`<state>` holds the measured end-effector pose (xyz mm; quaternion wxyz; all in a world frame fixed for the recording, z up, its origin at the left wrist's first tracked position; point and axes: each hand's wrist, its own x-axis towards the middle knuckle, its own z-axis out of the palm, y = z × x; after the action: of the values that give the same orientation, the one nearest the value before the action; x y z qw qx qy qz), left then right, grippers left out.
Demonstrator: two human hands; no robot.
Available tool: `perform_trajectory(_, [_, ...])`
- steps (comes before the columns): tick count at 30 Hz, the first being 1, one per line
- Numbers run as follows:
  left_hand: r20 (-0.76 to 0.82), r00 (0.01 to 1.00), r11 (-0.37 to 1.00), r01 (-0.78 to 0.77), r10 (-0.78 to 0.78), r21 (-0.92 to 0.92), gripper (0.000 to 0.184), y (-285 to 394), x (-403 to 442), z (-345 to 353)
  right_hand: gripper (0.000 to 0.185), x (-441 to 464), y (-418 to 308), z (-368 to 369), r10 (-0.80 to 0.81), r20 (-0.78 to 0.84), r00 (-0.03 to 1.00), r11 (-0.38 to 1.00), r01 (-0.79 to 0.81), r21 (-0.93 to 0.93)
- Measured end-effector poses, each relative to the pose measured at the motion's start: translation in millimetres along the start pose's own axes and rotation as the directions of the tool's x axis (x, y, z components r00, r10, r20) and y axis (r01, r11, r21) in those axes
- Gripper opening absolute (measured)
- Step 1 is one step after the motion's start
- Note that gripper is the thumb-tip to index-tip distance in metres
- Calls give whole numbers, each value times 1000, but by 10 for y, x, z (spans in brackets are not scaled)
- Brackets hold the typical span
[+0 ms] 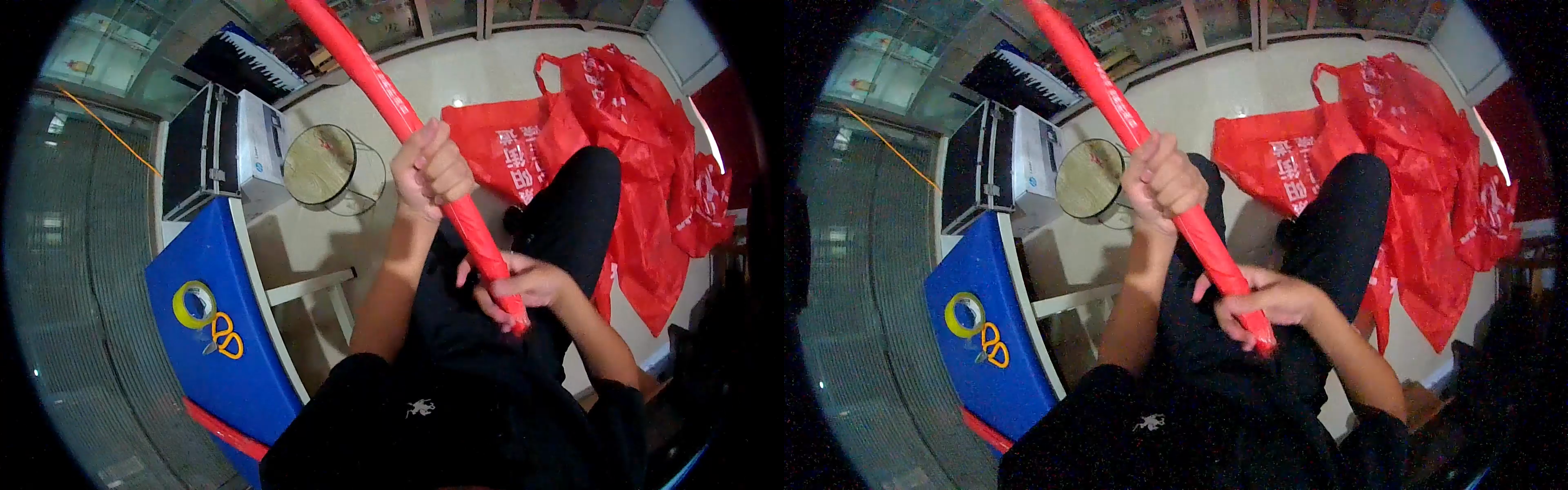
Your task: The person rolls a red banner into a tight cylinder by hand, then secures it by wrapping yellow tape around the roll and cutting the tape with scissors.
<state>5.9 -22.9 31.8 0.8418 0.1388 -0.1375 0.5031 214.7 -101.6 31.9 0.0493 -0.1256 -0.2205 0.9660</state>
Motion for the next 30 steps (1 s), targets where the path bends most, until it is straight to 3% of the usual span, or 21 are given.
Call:
perform_trajectory(1, [1,1000,998,26,-26,-54,48,0,-13,-42,40,27,17,36,114,12,993,991,-114,75])
perform_trajectory(2, [5,1000,998,27,-27,-48,48,18,-44,-58,40,44,42,68,111,14,994,991,-112,69])
perform_trajectory(4, [-191,980,995,-39,56,93,43,53,-104,-113,28,58,73,94,-47,-406,912,973,-50,-224])
perform_trajectory(5, [-193,980,995,-39,56,93,43,29,-117,-110,23,47,47,38,-126,-483,866,918,-83,-388])
perform_trajectory(6, [-245,964,978,-52,102,202,43,-2,-125,-110,23,84,147,-109,-125,-483,867,919,-81,-385])
perform_trajectory(7, [-290,945,949,-57,151,310,44,-32,-129,-116,24,167,315,-325,-515,-406,755,667,55,-743])
perform_trajectory(8, [-298,943,950,-53,149,308,44,-77,-122,-117,26,233,345,-308,-798,-169,579,268,90,-959])
perform_trajectory(9, [-379,896,917,-71,232,394,44,-135,-103,-124,36,111,310,-247,-761,-317,567,219,-235,-947])
perform_trajectory(10, [-449,836,876,-74,315,476,45,-188,-81,-133,36,131,283,-265,-758,-325,566,229,-236,-944])
perform_trajectory(12, [-525,765,857,-68,374,512,45,-279,-12,-133,40,104,284,-311,-809,-377,452,58,-577,-815])
perform_trajectory(13, [-531,735,830,-77,422,553,45,-275,39,-141,40,99,283,-324,-800,-404,443,78,-590,-803])
perform_trajectory(18, [-514,685,765,-99,517,637,46,-384,262,-112,33,120,181,-421,-935,-197,294,-51,-662,-747])
perform_trajectory(21, [-495,605,696,-141,624,704,46,-449,400,-66,30,129,66,-503,-965,-113,236,-79,-675,-733])
perform_trajectory(23, [-527,479,671,-198,702,715,46,-452,467,-76,29,150,-12,-473,-980,-68,189,-83,-691,-718])
perform_trajectory(24, [-527,481,672,-197,701,714,46,-416,463,-107,28,142,-90,-401,-953,-197,231,-27,-712,-702])
perform_trajectory(25, [-523,556,714,-200,647,671,47,-340,428,-150,27,128,-151,-372,-908,-321,268,23,-735,-678])
perform_trajectory(26, [-512,625,753,-196,589,628,48,-264,375,-200,27,122,-159,-433,-909,-320,266,23,-736,-677])
perform_trajectory(27, [-513,627,755,-194,587,627,48,-206,315,-233,25,126,-123,-542,-900,-301,314,48,-616,-786])
perform_trajectory(28, [-357,818,812,-210,450,544,47,-158,244,-268,23,143,-58,-636,-891,-277,359,78,-480,-874])
perform_trajectory(29, [-158,941,867,-199,300,457,46,-131,210,-259,22,197,-11,-637,-890,-219,399,168,-159,-973])
perform_trajectory(30, [-162,940,869,-198,299,453,46,-106,195,-264,31,242,72,-617,-862,-199,466,190,-66,-980])
